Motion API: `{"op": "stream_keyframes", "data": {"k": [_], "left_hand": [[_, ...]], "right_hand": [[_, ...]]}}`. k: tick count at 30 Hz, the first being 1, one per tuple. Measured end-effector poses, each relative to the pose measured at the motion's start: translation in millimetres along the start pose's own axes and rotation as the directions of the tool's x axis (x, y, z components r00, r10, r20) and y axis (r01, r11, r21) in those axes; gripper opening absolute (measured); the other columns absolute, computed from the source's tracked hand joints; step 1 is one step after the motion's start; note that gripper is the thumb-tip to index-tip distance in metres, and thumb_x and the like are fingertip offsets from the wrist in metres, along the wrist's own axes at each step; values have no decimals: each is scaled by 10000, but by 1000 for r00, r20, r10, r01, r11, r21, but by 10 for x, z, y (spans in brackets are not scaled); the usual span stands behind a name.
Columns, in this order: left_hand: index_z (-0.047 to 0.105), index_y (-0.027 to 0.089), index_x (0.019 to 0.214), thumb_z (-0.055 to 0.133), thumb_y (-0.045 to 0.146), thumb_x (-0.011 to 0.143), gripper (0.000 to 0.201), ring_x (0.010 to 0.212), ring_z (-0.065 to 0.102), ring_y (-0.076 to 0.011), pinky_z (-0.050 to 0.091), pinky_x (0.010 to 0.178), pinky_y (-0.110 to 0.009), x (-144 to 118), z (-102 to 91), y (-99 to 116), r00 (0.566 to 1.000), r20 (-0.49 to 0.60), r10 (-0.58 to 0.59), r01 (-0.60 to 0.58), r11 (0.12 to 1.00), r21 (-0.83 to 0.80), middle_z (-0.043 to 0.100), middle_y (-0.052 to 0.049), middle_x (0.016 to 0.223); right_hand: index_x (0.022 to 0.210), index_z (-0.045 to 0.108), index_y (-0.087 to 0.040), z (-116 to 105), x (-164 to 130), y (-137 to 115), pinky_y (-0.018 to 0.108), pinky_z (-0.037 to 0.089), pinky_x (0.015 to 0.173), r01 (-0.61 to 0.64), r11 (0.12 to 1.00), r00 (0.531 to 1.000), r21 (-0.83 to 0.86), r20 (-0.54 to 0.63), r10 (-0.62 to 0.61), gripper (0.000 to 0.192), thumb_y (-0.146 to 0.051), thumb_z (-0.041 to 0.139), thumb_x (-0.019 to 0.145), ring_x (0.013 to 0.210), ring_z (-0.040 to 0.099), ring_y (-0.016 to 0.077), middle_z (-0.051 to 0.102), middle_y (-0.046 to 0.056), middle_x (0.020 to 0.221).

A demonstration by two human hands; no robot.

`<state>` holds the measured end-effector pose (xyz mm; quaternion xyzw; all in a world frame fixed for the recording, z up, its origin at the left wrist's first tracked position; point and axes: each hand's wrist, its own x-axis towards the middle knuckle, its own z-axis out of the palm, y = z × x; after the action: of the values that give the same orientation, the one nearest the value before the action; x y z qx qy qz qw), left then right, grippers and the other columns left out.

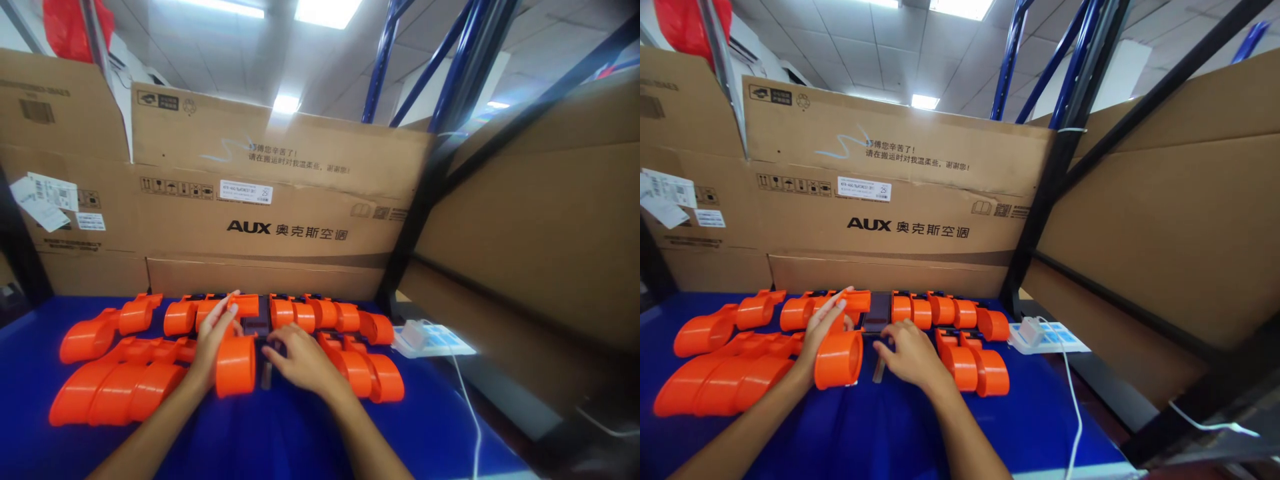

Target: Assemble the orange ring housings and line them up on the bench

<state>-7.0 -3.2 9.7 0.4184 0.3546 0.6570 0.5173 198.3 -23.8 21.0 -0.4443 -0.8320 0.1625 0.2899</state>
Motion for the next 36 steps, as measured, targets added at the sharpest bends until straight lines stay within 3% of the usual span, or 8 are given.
{"op": "stream_keyframes", "data": {"k": [2, 6, 15, 20, 23, 27, 30, 36], "left_hand": [[589, 121, 1348, 755, 533, 708, 779, 432, 503, -110, 403, 478, -228, 0, -33, 7, 999, -35, 6, -7, 1000, -30, 605, 24, 528], [631, 121, 1293, 776, 536, 676, 757, 436, 510, -109, 409, 476, -220, -48, -8, -18, 999, -38, -11, 9, 998, -56, 606, 26, 524], [529, 139, 1398, 753, 517, 730, 800, 464, 512, -115, 399, 486, -207, -75, 1, -143, 999, 45, -10, 9, 1000, 18, 589, 36, 513], [543, 141, 1385, 754, 484, 745, 757, 473, 526, -99, 401, 488, -202, -94, 12, -142, 996, 84, 16, -19, 999, 33, 638, 10, 621], [545, 146, 1384, 748, 470, 756, 735, 476, 536, -100, 411, 493, -206, -102, 30, -146, 996, 81, 31, -34, 999, 30, 640, 9, 643], [534, 152, 1393, 732, 445, 780, 708, 469, 539, -103, 409, 494, -208, -136, 68, -131, 992, 120, 38, -42, 999, 32, 620, 23, 617], [535, 149, 1390, 723, 440, 789, 694, 458, 541, -101, 403, 488, -209, -180, 93, -102, 989, 145, 34, -40, 998, 39, 633, 15, 633], [564, 138, 1348, 725, 476, 779, 681, 470, 557, -120, 403, 480, -224, -180, 78, -135, 990, 138, 16, -24, 998, 57, 620, 13, 634]], "right_hand": [[990, 708, -201, -13, -27, -5, 320, 427, 861, 53, 989, 993, -135, 108, -38, 295, -445, 709, 825, 992, 583, 249, 677, 78, 997], [916, 711, -199, 54, -38, 4, 336, 418, 873, 95, 971, 965, -221, 261, -35, 324, -459, 786, 738, 995, 553, 258, 643, 76, 1018], [1027, 617, -210, 156, -28, 81, 289, 421, 797, 17, 989, 973, -149, 230, 17, 471, -341, 860, 645, 992, 550, 239, 634, 52, 1030], [969, 614, -218, 181, -3, 107, 253, 417, 684, -12, 1000, 993, 23, 116, 9, 221, -163, 698, 772, 800, 606, 186, 665, 2, 834], [922, 630, -211, 140, 62, 124, 264, 440, 657, -19, 976, 996, 216, -80, 37, 74, -207, 630, 848, 725, 624, 181, 685, 5, 785], [1058, 616, -212, 71, 135, 98, 266, 465, 601, 23, 850, 931, 526, -320, 173, 216, -343, 620, 886, 723, 646, 184, 723, 51, 940], [1117, 600, -217, 42, 151, 67, 240, 456, 538, 52, 748, 916, 662, -330, 229, 310, -390, 654, 865, 688, 635, 165, 722, 62, 985], [1115, 606, -211, 18, 158, 97, 232, 466, 526, 113, 703, 889, 702, -387, 244, 371, -414, 703, 820, 656, 581, 146, 697, 47, 909]]}}
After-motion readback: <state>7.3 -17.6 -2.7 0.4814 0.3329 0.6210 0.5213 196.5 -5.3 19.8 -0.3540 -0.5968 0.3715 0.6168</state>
